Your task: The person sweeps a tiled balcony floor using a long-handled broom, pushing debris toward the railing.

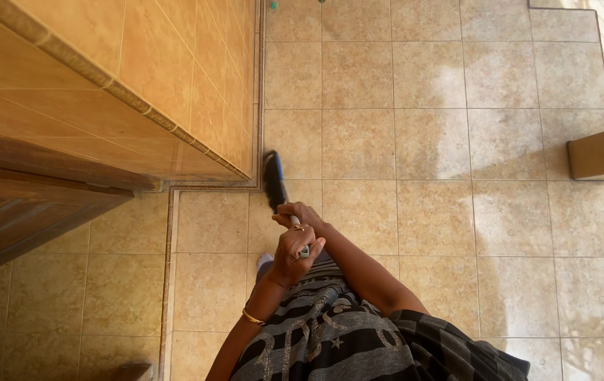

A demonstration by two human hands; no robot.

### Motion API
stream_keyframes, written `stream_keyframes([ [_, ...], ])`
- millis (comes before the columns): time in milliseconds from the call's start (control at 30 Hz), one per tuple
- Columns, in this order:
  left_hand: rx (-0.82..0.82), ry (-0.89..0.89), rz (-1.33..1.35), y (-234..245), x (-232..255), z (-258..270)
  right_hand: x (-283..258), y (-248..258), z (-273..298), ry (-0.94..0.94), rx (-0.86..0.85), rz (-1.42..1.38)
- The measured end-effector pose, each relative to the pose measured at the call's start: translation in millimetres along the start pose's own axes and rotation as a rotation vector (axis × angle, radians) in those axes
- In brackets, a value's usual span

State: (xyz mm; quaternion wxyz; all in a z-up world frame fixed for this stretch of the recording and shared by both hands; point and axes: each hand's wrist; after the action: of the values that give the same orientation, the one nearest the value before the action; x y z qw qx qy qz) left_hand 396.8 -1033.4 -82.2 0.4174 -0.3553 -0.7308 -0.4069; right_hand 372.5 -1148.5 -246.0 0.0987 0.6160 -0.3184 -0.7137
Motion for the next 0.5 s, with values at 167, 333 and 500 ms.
stream_keyframes([
  [167,0.084,0.073,0.163,-50.4,-34.7,-15.7,88.6,45.3,18.3,-0.136,-0.087,0.199],
  [333,0.246,0.091,0.374,-66.7,-18.7,-32.7,101.0,79.6,26.9,-0.094,-0.003,0.319],
  [500,0.417,0.026,0.297,-40.5,42.4,-39.4,45.6,88.2,20.0,0.03,0.002,0.278],
])
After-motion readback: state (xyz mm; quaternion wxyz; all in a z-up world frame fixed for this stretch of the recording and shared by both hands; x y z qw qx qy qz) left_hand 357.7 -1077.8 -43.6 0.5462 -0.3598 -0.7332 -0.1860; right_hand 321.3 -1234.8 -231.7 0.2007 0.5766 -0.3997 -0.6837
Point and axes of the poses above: each hand's wrist, its own z-axis away from the middle knuckle, its own y-axis out of the back of the hand, x = y × z, and after that the axes turned 9 degrees about z, right-handed
